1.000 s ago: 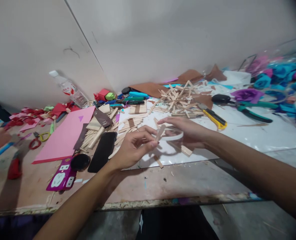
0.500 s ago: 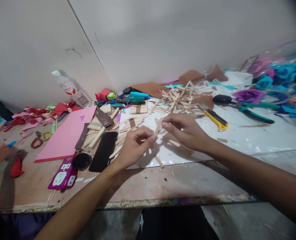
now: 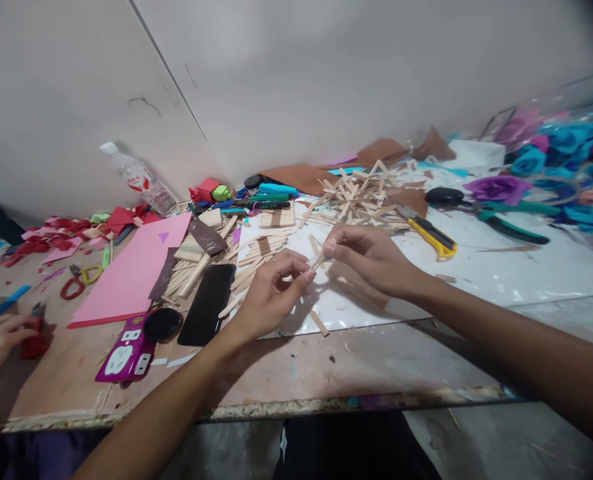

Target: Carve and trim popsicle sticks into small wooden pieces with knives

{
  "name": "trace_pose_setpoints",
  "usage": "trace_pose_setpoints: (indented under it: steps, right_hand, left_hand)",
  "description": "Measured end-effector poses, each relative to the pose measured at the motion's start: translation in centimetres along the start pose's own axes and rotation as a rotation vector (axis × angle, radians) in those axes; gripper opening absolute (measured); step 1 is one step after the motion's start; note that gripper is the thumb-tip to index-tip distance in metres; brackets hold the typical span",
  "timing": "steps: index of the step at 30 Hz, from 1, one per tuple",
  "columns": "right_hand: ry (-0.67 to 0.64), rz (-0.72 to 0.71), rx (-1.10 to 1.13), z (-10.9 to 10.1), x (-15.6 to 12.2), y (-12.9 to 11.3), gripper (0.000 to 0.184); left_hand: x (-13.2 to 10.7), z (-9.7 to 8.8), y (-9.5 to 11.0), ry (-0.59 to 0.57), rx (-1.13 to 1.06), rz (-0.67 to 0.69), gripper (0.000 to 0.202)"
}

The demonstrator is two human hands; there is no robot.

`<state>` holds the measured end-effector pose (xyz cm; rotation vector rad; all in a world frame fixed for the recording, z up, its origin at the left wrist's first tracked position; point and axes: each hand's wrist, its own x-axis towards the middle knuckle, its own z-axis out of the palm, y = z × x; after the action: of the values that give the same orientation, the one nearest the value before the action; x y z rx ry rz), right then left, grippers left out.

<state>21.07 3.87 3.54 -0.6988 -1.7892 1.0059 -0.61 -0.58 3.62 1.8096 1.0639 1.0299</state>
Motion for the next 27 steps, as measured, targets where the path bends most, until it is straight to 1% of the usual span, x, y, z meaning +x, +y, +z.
trace_pose_setpoints:
  steps: [3, 7, 11, 13, 18, 22, 24, 27]
  right_hand:
    - [0.012, 0.041, 0.004, 0.1, 0.1, 0.0, 0.028]
    - [0.026, 0.034, -0.025, 0.0, 0.2, 0.2, 0.028]
    - [0.014, 0.034, -0.071, -0.2, 0.2, 0.6, 0.030]
    - [-0.005, 0.018, -0.060, -0.3, 0.2, 0.8, 0.028]
    - [-0.022, 0.002, -0.044, -0.2, 0.2, 0.7, 0.023]
    - [0.022, 0.009, -0.018, -0.5, 0.5, 0.8, 0.024]
    - [0.058, 0.033, 0.009, -0.8, 0.8, 1.2, 0.029]
    - [0.096, 0.091, 0.049, -1.4, 1.1, 1.8, 0.032]
  left_hand:
    - [-0.1, 0.1, -0.1, 0.013, 0.020, 0.012, 0.017]
    - [0.1, 0.2, -0.3, 0.017, -0.014, -0.028, 0.017]
    - [0.2, 0.3, -0.3, -0.020, -0.045, -0.074, 0.027]
    - [0.2, 0.2, -0.4, -0.015, -0.048, -0.058, 0.030]
    - [0.2, 0.0, -1.3, 0.087, -0.030, -0.005, 0.025]
    - [0.6, -0.1, -2.2, 0.204, -0.016, 0.012, 0.023]
    - [0.9, -0.2, -2.7, 0.263, -0.016, 0.012, 0.025]
    - [1.3, -0.6, -3.3, 0.333, 0.000, 0.004, 0.034]
